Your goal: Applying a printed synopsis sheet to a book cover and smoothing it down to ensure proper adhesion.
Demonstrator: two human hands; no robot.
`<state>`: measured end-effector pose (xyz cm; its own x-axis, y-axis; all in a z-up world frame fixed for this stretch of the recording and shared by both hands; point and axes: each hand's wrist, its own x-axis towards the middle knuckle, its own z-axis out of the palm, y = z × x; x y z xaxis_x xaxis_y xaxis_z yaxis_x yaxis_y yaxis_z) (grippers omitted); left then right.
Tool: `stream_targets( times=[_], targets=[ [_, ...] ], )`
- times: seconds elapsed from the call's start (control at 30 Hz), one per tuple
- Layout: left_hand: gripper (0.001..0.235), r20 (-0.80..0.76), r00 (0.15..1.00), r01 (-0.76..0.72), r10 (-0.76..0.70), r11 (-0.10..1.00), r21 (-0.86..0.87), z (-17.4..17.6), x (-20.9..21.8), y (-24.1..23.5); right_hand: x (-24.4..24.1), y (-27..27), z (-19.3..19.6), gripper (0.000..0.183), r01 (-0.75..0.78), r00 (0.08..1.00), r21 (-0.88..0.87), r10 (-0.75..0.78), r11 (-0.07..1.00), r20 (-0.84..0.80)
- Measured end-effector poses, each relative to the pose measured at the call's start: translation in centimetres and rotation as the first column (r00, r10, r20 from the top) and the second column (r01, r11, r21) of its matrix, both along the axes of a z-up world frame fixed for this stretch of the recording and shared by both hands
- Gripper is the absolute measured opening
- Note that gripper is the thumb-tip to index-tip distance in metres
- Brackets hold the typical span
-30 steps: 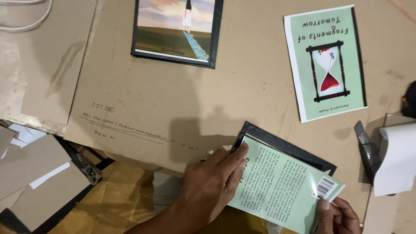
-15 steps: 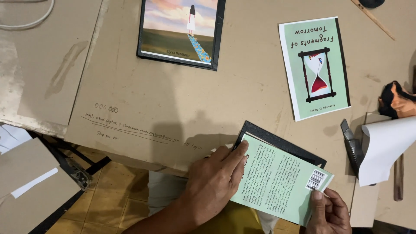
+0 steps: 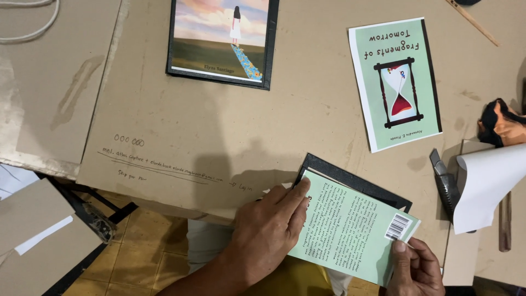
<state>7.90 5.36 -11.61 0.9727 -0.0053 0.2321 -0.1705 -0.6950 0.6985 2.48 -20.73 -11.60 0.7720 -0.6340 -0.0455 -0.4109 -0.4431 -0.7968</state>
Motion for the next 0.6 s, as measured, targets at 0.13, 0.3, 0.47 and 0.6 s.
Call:
stream_targets(
  times=[0.13, 0.3, 0.47, 0.6],
  targets=[
    [0.031, 0.000, 1.000, -0.005, 0.005, 1.000, -0.006, 0.1, 0.1, 0.0, 0.0, 0.4, 0.0, 0.025, 0.001, 1.000, -0.012, -0.001, 1.000, 0.020],
    [0.036, -0.126, 0.987, 0.091, -0.102, 0.992, -0.089, 1.0, 0.4, 0.6, -0.2, 0.2, -0.9, 0.018, 0.047, 0.988, 0.027, -0.051, 0.999, 0.149],
    [0.036, -0.127, 0.988, 0.059, -0.083, 0.981, -0.185, 2.1, 1.1, 0.6, 0.7, 0.7, 0.7, 0.029, 0.015, 0.998, 0.067, -0.019, 0.998, 0.060],
    [0.040, -0.162, 0.976, 0.100, -0.145, 0.961, -0.257, 2.6, 1.3, 0.7, 1.3, 1.0, 1.6, 0.028, 0.010, 0.999, 0.099, -0.015, 0.995, 0.049]
  ],
)
